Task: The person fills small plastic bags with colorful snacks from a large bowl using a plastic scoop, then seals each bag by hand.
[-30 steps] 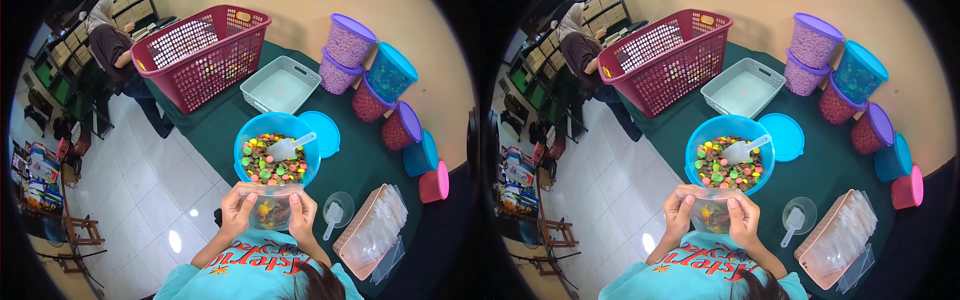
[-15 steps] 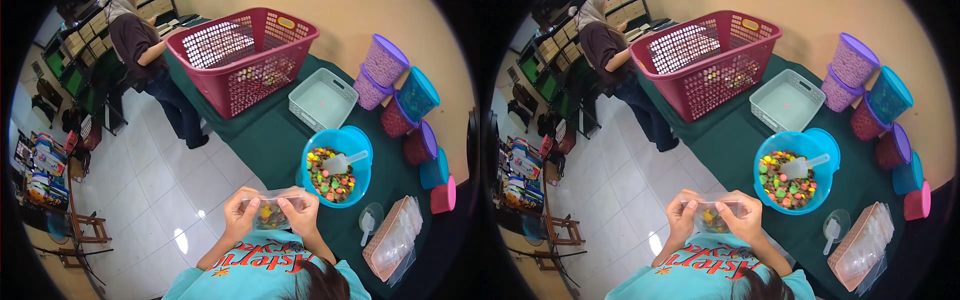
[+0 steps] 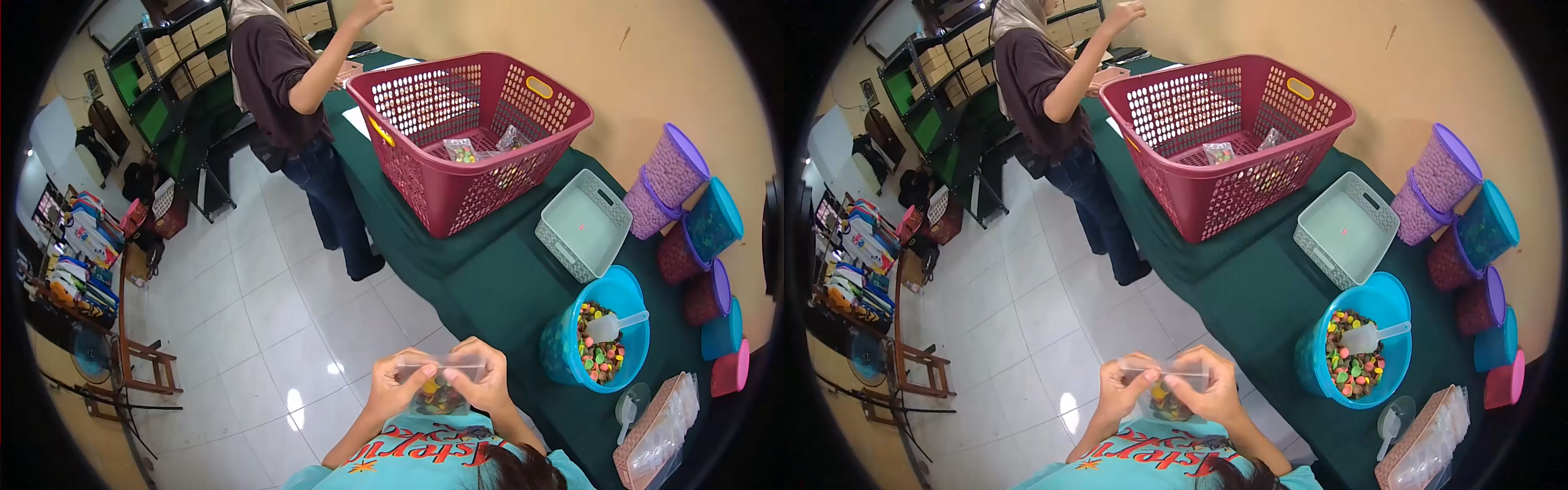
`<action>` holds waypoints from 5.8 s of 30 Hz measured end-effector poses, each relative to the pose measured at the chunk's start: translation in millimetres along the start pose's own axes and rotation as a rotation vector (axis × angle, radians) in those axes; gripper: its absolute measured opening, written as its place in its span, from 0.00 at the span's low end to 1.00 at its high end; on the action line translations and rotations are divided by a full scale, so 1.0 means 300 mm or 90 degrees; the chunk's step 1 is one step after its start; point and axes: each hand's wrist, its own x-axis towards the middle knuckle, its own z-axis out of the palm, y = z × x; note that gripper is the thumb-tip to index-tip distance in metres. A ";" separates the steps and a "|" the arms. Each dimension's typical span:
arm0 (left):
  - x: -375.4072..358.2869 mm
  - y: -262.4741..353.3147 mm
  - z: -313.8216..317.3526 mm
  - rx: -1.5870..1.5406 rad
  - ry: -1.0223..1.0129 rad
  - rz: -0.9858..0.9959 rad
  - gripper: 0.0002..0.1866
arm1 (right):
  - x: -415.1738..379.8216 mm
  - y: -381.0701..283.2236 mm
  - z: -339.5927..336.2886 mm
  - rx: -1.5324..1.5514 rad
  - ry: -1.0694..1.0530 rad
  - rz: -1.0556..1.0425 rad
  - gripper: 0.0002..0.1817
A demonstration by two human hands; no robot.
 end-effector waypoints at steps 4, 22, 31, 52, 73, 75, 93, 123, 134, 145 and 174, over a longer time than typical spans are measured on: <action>0.054 0.000 -0.028 -0.031 -0.016 -0.046 0.06 | 0.071 0.033 0.019 -0.109 -0.004 -0.058 0.06; 0.430 0.074 -0.063 0.214 -0.200 0.261 0.06 | 0.347 -0.100 -0.129 -0.266 -0.077 -0.172 0.05; 0.568 0.072 -0.100 0.267 -0.232 0.281 0.07 | 0.440 -0.084 -0.225 -0.250 -0.034 -0.178 0.06; 1.179 0.141 -0.405 -0.368 -0.132 0.478 0.18 | 0.815 -0.092 -0.073 0.162 0.438 -0.252 0.08; 1.087 0.034 0.071 -0.187 -1.338 0.240 0.14 | 0.446 0.124 0.111 -0.518 0.357 0.268 0.12; 0.982 0.004 0.143 -0.171 -1.385 0.217 0.14 | 0.354 0.171 0.098 -0.565 0.355 0.272 0.12; -0.105 -0.103 0.590 -0.345 -1.777 0.143 0.16 | -0.527 0.107 0.155 -0.123 0.376 0.115 0.15; -0.467 -0.443 1.442 -0.154 -1.231 -0.413 0.09 | -1.323 -0.052 -0.277 -0.005 1.139 -0.053 0.05; -0.574 -0.483 1.355 -0.003 -1.040 -0.403 0.09 | -1.496 -0.302 -1.048 -0.354 0.824 0.195 0.11; -0.742 -0.392 1.281 -0.007 -0.659 -0.383 0.09 | -1.574 -0.222 -1.427 -0.923 0.436 0.362 0.19; -0.583 -0.277 0.815 -0.049 -0.440 -0.207 0.27 | -1.109 -0.389 -0.852 -0.221 0.509 0.152 0.09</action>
